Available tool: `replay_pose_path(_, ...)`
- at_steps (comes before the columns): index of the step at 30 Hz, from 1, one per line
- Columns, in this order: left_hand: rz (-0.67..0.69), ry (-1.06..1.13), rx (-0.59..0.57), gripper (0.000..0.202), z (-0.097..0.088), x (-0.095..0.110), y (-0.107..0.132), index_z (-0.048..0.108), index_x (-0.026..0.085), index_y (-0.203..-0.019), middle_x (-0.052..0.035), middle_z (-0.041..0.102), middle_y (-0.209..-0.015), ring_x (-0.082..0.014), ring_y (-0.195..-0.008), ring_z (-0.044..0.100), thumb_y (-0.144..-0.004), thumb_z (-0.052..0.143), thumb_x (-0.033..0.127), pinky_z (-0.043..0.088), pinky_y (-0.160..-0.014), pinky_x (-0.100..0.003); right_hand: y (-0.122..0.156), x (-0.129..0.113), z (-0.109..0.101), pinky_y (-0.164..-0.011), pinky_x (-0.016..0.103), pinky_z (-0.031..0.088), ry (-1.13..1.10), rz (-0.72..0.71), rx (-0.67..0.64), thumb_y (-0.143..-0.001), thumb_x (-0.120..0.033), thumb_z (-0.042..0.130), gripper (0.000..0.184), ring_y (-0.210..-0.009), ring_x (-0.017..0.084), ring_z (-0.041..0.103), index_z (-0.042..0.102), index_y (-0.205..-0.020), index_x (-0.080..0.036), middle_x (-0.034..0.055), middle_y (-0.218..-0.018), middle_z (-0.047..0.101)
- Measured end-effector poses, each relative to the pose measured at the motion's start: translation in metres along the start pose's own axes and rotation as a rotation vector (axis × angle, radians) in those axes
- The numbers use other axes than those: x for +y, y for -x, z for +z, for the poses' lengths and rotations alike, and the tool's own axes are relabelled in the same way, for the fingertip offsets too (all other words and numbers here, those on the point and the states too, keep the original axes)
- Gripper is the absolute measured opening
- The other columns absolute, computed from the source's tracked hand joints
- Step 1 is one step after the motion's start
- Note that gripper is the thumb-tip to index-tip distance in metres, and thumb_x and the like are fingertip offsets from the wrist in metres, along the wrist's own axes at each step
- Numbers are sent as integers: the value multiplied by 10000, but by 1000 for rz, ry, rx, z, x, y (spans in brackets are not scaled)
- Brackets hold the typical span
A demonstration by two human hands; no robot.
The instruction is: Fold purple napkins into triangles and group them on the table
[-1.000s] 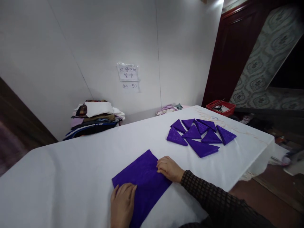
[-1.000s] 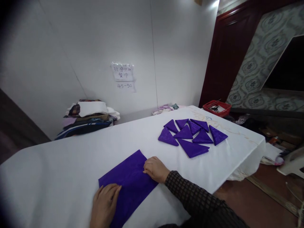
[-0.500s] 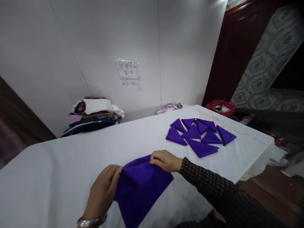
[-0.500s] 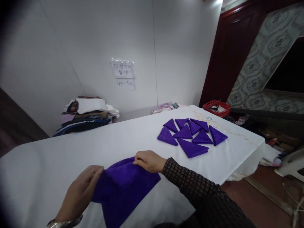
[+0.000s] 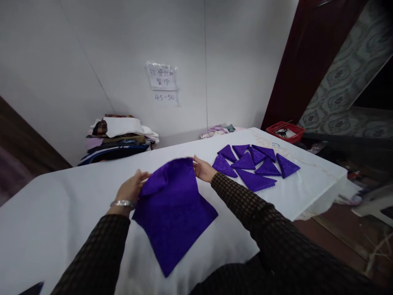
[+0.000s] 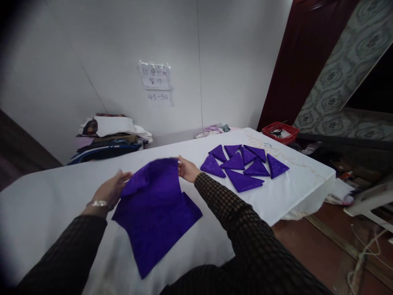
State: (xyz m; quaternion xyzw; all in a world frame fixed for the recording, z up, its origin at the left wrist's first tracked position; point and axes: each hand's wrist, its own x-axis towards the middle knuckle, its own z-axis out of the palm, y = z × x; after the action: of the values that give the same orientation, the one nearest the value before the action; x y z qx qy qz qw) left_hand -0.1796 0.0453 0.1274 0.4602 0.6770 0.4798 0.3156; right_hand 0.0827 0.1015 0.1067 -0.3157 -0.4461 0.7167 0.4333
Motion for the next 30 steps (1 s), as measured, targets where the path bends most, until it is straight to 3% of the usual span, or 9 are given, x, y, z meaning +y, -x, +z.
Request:
replay_pose_path(2,-115,29,83,480,4,-25,-15,553,146,-1037,-131,636,-1044,-200,-891,641,-910,205,452,526,-737,-355,-3,14,-13,-639,235,480,89,57,125,-915,-510,338,409,-696,94,573,470,-1161,-211,31,-936,594)
replay_pose_path(4,-242,73,171,440,3,-57,-11,519,158,-1101,-126,593,-1148,-209,-975,621,-890,280,461,513,-795,-372,8,36,-25,-657,272,496,241,117,165,-899,-483,396,440,-760,121,594,421,-1236,-201,72,-1030,587)
replay_pose_path(6,-252,36,165,448,1,-90,9,521,153,-1121,-129,585,-1162,-244,-1027,599,-820,441,474,502,-830,-387,27,60,-35,-650,281,493,324,139,153,-826,-407,555,487,-787,141,590,434,-1247,-195,87,-1059,582)
replay_pose_path(9,-161,-173,98,606,2,-126,49,502,150,-1191,-127,619,-1090,-266,-1001,604,-718,551,526,478,-884,-414,56,88,-42,-673,293,482,435,118,132,-758,-294,632,457,-796,150,560,515,-1187,-187,69,-1039,585)
replay_pose_path(12,99,-332,86,696,5,-146,76,476,139,-1232,-150,568,-1192,-293,-1097,550,-694,515,579,454,-927,-444,82,101,-39,-800,339,459,744,-35,43,-766,-249,614,375,-824,159,546,575,-1136,-198,50,-1028,601)
replay_pose_path(15,339,-556,115,645,6,-158,85,530,101,-1174,-182,511,-1275,-307,-1199,466,-734,447,565,377,-1015,-459,107,104,-30,-907,356,410,1156,-240,-114,-802,-278,591,407,-976,200,527,550,-1200,-198,76,-1097,594)
replay_pose_path(19,431,-788,37,477,7,-161,84,641,150,-1025,-140,606,-1168,-296,-1105,533,-775,427,496,394,-993,-456,128,106,-20,-872,305,415,1370,-276,-183,-807,-212,575,357,-1015,202,508,563,-1162,-184,87,-1087,583)
replay_pose_path(24,441,-852,22,396,11,-152,92,635,172,-1078,-113,571,-1247,-262,-1126,534,-821,445,406,433,-953,-423,136,108,-19,-737,251,421,1401,-219,-244,-830,-115,460,186,-811,150,540,621,-886,-190,37,-877,588)
replay_pose_path(30,419,-833,-6,331,10,-144,108,641,165,-1049,-117,570,-1240,-251,-1137,524,-831,483,356,426,-959,-417,150,97,-24,-735,257,422,1275,-158,-237,-843,-132,443,196,-803,145,550,624,-879,-201,31,-866,590)
